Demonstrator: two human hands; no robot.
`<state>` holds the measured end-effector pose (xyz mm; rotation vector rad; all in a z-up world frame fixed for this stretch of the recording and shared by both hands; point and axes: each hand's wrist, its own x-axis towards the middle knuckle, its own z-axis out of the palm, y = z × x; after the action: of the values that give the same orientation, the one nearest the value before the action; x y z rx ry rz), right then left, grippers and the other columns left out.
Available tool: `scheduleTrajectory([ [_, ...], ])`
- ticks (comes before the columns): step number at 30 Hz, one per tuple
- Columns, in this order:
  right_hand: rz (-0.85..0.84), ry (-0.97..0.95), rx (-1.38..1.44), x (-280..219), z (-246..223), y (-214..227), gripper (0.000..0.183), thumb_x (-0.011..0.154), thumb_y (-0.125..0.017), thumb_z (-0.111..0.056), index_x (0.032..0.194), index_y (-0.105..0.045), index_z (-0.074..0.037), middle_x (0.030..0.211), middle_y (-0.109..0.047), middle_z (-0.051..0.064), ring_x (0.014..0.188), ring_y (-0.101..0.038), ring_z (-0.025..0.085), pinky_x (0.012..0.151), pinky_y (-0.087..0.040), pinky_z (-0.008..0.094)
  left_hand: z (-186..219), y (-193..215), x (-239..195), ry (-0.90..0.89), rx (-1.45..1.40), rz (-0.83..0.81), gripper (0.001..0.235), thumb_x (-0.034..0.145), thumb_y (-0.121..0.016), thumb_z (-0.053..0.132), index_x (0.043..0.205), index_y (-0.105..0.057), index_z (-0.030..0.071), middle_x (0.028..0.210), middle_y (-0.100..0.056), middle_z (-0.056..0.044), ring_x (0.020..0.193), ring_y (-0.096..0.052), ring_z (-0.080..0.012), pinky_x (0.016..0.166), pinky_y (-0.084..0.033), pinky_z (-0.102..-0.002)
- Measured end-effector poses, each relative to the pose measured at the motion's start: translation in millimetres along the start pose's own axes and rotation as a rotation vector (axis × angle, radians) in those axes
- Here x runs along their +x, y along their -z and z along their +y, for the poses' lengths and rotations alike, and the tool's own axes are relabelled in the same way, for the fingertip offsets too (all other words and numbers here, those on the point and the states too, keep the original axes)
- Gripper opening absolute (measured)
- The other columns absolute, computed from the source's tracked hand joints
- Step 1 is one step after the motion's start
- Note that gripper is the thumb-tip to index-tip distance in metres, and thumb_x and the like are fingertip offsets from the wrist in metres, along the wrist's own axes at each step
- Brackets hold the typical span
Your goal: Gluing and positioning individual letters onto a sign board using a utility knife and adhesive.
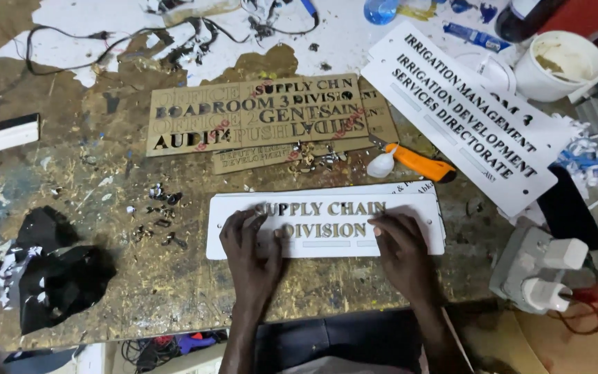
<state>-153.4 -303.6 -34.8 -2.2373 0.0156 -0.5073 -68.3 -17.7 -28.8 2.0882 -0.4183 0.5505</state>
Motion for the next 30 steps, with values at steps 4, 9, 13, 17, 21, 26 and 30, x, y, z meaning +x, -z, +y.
scheduleTrajectory([
  [4, -0.058, -0.026, 0.059, 7, 17, -2, 0.027, 0.111, -0.067, -0.011, 0.136, -0.077, -0.009, 0.128, -0.076, 0.014, 0.12, -0.072, 0.03, 0.096, -0.062, 0.042, 2, -22, -24, -0.146, -0.005, 0.06, 0.048, 0.105, -0.076, 0.028, 0.147, -0.061, 0.012, 0.155, -0.058, -0.016, 0.153, -0.047, -0.0366, 0.132, -0.04, -0.059],
  [9, -0.14, 0.155, -0.167, 23, 21, -5, 0.021, 0.107, -0.062, -0.003, 0.122, -0.076, -0.007, 0.121, -0.078, 0.01, 0.114, -0.068, 0.034, 0.097, -0.055, 0.048, 44, -63, -15, -0.252, -0.148, -0.25, 0.042, 0.11, -0.073, 0.035, 0.141, -0.066, 0.007, 0.142, -0.066, -0.017, 0.141, -0.056, -0.0432, 0.114, -0.048, -0.058],
  [13, -0.18, 0.147, -0.18, 17, 27, -4, 0.027, 0.101, -0.061, 0.005, 0.119, -0.076, -0.008, 0.124, -0.078, 0.01, 0.111, -0.067, 0.036, 0.092, -0.054, 0.048, 60, -85, -18, -0.233, -0.181, -0.337, 0.057, 0.114, -0.068, 0.04, 0.154, -0.061, 0.001, 0.156, -0.062, -0.024, 0.15, -0.052, -0.0471, 0.122, -0.046, -0.061],
  [17, -0.193, 0.09, -0.191, 17, 21, -3, 0.037, 0.096, -0.062, 0.011, 0.121, -0.079, -0.009, 0.125, -0.077, 0.01, 0.111, -0.066, 0.034, 0.088, -0.054, 0.046, 62, -94, -15, -0.2, -0.178, -0.361, 0.053, 0.118, -0.06, 0.033, 0.157, -0.058, -0.002, 0.15, -0.068, -0.024, 0.14, -0.061, -0.0438, 0.117, -0.046, -0.055],
  [21, -0.208, 0.06, -0.2, 14, 17, -1, 0.031, 0.103, -0.062, 0.003, 0.125, -0.079, -0.01, 0.128, -0.078, 0.01, 0.114, -0.067, 0.034, 0.093, -0.055, 0.048, 60, -96, -17, -0.1, -0.234, -0.331, 0.044, 0.115, -0.062, 0.024, 0.149, -0.064, -0.003, 0.142, -0.073, -0.024, 0.135, -0.061, -0.0477, 0.106, -0.051, -0.056],
  [26, -0.212, 0.018, -0.142, 16, 18, -3, 0.024, 0.105, -0.061, 0.002, 0.117, -0.079, -0.009, 0.117, -0.077, 0.009, 0.109, -0.065, 0.033, 0.092, -0.051, 0.044, 58, -102, -18, -0.076, -0.218, -0.308, 0.041, 0.113, -0.068, 0.024, 0.147, -0.068, 0.0, 0.139, -0.077, -0.02, 0.135, -0.063, -0.0457, 0.105, -0.052, -0.057],
  [30, -0.252, -0.121, -0.022, 14, 34, 1, 0.02, 0.114, -0.058, -0.018, 0.117, -0.077, -0.013, 0.115, -0.075, 0.009, 0.112, -0.064, 0.029, 0.094, -0.051, 0.04, 55, -103, -21, -0.098, -0.203, -0.309, 0.04, 0.115, -0.068, 0.023, 0.148, -0.068, 0.001, 0.14, -0.077, -0.018, 0.138, -0.061, -0.0428, 0.107, -0.052, -0.056],
])
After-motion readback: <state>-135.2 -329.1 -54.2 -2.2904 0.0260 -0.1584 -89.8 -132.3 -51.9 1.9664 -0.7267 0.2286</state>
